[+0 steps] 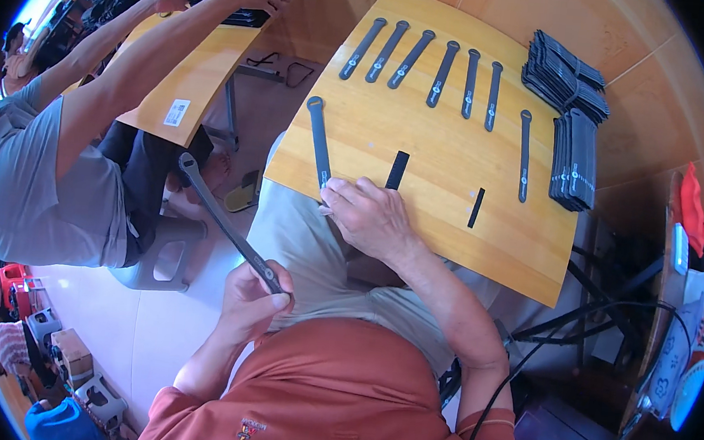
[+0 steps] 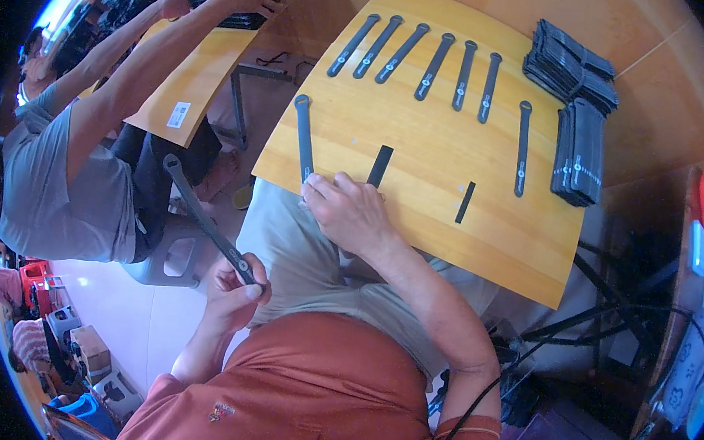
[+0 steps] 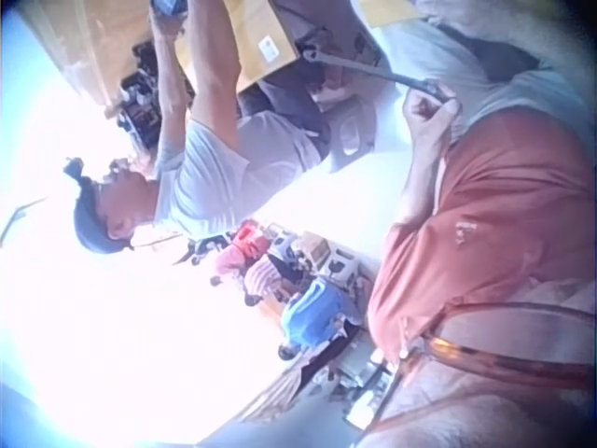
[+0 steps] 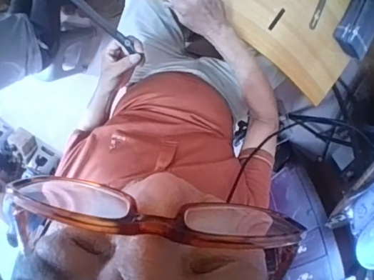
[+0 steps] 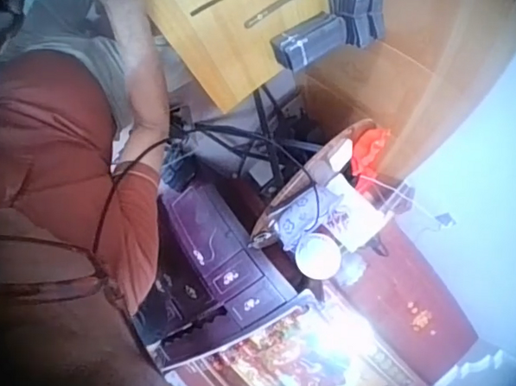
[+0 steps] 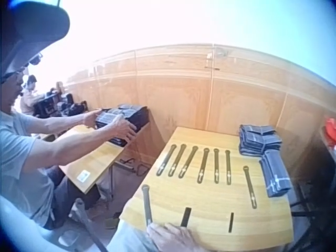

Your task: Inspecting and preparing black textile straps at a workstation using a small needle tool.

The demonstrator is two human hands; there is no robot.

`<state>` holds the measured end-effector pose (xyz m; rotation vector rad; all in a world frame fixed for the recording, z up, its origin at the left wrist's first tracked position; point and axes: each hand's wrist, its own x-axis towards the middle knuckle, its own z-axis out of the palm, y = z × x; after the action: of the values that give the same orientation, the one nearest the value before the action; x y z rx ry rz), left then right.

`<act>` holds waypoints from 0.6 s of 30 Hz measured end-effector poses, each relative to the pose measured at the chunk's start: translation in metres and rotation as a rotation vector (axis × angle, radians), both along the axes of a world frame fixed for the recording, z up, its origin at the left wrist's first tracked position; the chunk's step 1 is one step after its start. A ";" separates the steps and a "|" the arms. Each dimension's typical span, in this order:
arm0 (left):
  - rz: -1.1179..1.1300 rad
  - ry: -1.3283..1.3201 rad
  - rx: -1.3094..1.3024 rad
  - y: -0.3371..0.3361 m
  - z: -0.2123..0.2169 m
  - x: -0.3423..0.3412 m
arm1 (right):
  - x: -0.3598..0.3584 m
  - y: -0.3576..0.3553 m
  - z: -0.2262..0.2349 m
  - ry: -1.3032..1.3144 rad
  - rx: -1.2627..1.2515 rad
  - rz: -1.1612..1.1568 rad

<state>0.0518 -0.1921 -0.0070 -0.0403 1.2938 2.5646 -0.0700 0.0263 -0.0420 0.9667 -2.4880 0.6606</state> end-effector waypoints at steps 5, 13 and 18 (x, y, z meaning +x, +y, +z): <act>0.015 0.024 -0.086 0.010 -0.007 -0.010 | 0.010 0.006 0.015 -0.161 0.005 -0.015; 0.080 0.065 -0.209 0.018 -0.021 -0.028 | 0.057 0.022 0.036 -0.524 -0.372 -0.002; -0.020 0.126 -0.095 0.022 -0.026 -0.035 | 0.076 0.023 0.043 -0.680 -0.548 0.037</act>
<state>0.0165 -0.1699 -0.0327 0.1166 1.4534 2.5231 0.0056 0.0494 0.0013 0.6370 -2.5578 1.8118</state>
